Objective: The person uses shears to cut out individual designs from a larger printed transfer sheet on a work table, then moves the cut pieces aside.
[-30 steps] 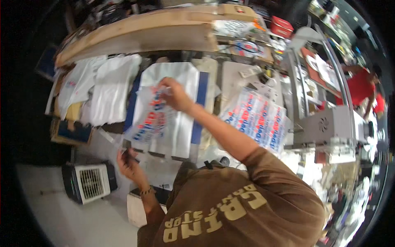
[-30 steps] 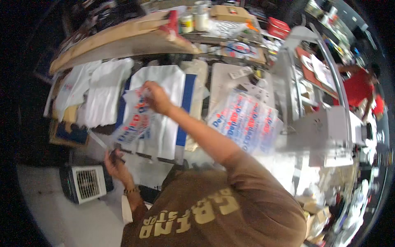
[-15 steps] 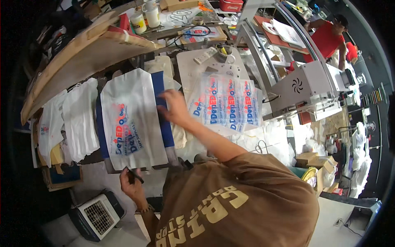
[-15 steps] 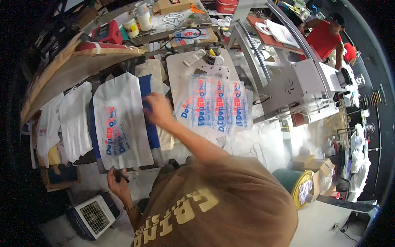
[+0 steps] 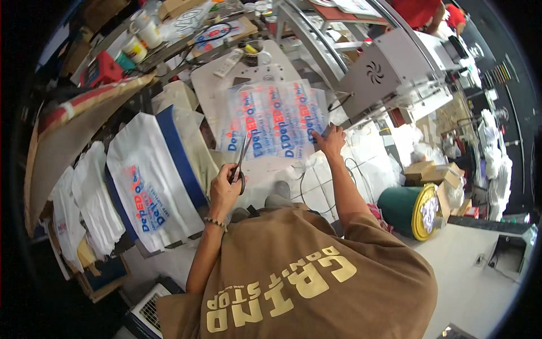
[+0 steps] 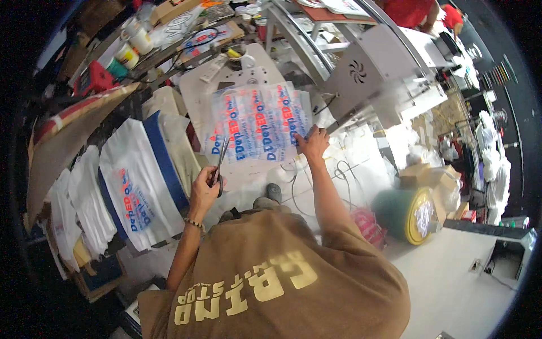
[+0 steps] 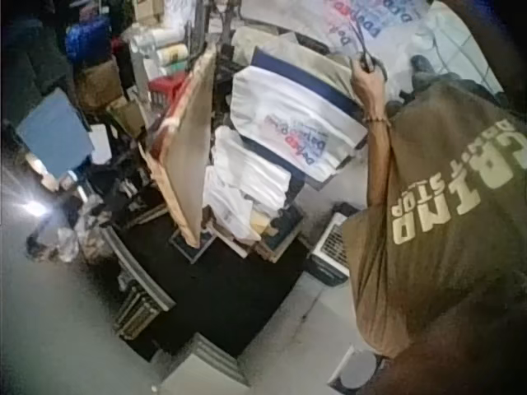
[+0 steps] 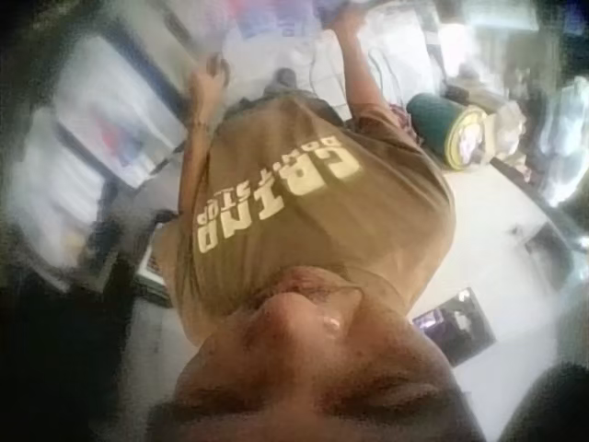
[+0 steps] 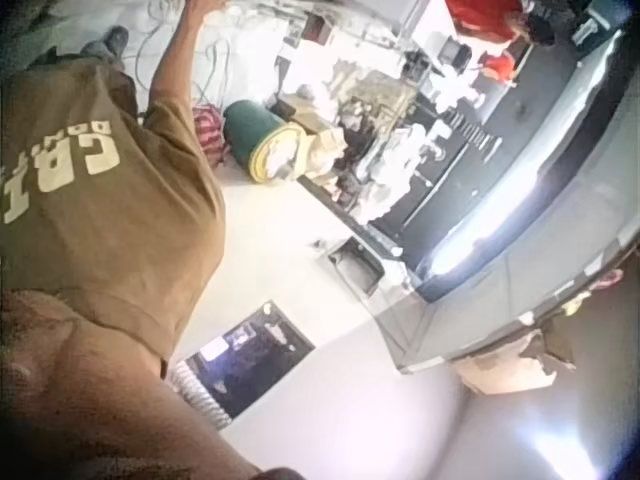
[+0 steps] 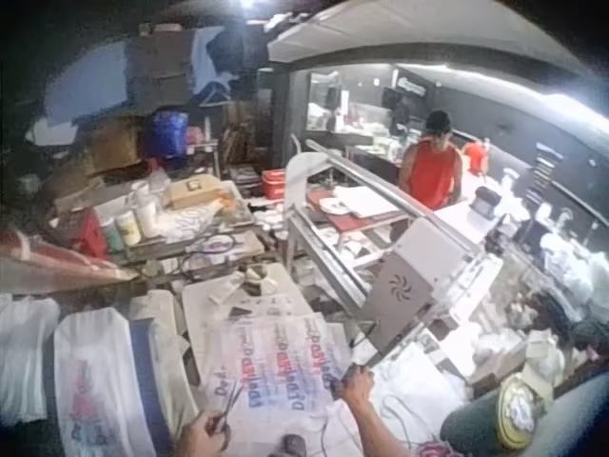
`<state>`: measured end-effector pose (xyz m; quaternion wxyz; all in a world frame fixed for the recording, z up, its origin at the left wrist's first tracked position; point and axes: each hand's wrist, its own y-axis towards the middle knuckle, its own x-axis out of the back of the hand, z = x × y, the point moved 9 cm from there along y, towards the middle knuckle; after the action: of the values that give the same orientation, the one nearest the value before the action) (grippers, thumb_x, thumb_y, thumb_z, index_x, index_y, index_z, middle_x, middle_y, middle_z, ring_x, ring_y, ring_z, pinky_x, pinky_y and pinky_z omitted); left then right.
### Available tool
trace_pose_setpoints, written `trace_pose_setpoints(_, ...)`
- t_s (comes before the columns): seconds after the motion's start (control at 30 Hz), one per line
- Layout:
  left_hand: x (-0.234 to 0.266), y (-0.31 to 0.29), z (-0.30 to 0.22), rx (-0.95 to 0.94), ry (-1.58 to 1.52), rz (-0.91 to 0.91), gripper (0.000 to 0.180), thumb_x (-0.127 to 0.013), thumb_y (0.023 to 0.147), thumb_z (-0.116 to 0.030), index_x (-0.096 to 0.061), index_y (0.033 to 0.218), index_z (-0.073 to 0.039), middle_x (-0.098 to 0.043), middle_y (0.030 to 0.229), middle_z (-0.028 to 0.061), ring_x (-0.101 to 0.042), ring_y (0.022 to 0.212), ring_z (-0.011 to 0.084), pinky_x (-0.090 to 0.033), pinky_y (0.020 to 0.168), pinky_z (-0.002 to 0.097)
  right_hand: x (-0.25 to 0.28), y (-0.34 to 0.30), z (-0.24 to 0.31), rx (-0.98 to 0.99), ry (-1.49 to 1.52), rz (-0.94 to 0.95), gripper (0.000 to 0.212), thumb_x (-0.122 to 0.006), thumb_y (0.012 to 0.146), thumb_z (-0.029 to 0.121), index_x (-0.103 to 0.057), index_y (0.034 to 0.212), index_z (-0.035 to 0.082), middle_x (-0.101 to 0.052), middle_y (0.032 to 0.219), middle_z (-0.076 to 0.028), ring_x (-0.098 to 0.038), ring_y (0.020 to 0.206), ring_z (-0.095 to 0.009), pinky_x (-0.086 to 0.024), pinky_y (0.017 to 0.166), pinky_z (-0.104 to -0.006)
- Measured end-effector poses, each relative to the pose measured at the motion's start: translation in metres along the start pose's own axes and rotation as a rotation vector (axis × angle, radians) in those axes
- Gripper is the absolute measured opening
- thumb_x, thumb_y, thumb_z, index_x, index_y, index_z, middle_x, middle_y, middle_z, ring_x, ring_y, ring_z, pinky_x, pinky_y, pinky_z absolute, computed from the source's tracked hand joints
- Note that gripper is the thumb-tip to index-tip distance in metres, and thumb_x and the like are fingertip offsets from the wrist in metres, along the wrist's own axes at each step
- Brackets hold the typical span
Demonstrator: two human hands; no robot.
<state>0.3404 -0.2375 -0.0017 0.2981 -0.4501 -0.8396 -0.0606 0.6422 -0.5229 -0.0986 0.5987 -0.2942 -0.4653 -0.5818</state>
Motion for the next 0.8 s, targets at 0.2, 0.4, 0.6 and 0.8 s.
trace_pose_setpoints(0.2,-0.047,0.038,0.030,-0.102,0.098,0.019,0.046,-0.076,0.078,-0.024,-0.059,0.117,-0.004,-0.069,0.102,0.0165,-0.066,0.094,0.0330,-0.051,0.082,0.0414,0.033,0.010,0.025,0.192,0.082,-0.199,0.075,-0.079,0.067,0.054,-0.062,0.122,0.007,-0.056,0.119,-0.019,-0.051,0.109,-0.038,-0.042,0.088,-0.0522)
trace_pose_setpoints(0.4,-0.055,0.050,0.039,-0.177,0.157,-0.049,0.043,-0.074,0.078,-0.018,-0.059,0.117,-0.006,-0.069,0.102,0.0174,-0.067,0.094,0.0327,-0.052,0.081,0.0405,0.002,0.049,0.034,0.181,0.068,0.100,0.068,-0.084,0.064,0.043,-0.064,0.117,0.005,-0.060,0.116,-0.017,-0.055,0.107,-0.038,-0.045,0.086,-0.0513)
trace_pose_setpoints(0.6,-0.053,0.049,0.047,-0.158,0.144,-0.051,0.043,-0.073,0.078,-0.017,-0.060,0.118,-0.007,-0.068,0.107,0.0157,-0.067,0.096,0.0319,-0.052,0.083,0.0398,-0.007,0.063,0.020,0.139,0.154,0.114,0.055,-0.086,0.061,0.034,-0.069,0.103,0.003,-0.063,0.101,-0.015,-0.061,0.095,-0.037,-0.050,0.081,-0.0461)
trace_pose_setpoints(0.8,-0.048,0.046,0.056,-0.135,0.081,-0.070,0.048,-0.077,0.076,-0.021,-0.060,0.119,-0.007,-0.068,0.107,0.0151,-0.067,0.096,0.0298,-0.053,0.084,0.0380,0.033,0.049,0.054,0.363,0.200,-0.190,0.023,-0.080,0.069,0.015,-0.075,0.091,0.009,-0.060,0.086,-0.012,-0.061,0.088,-0.030,-0.050,0.076,-0.0412)
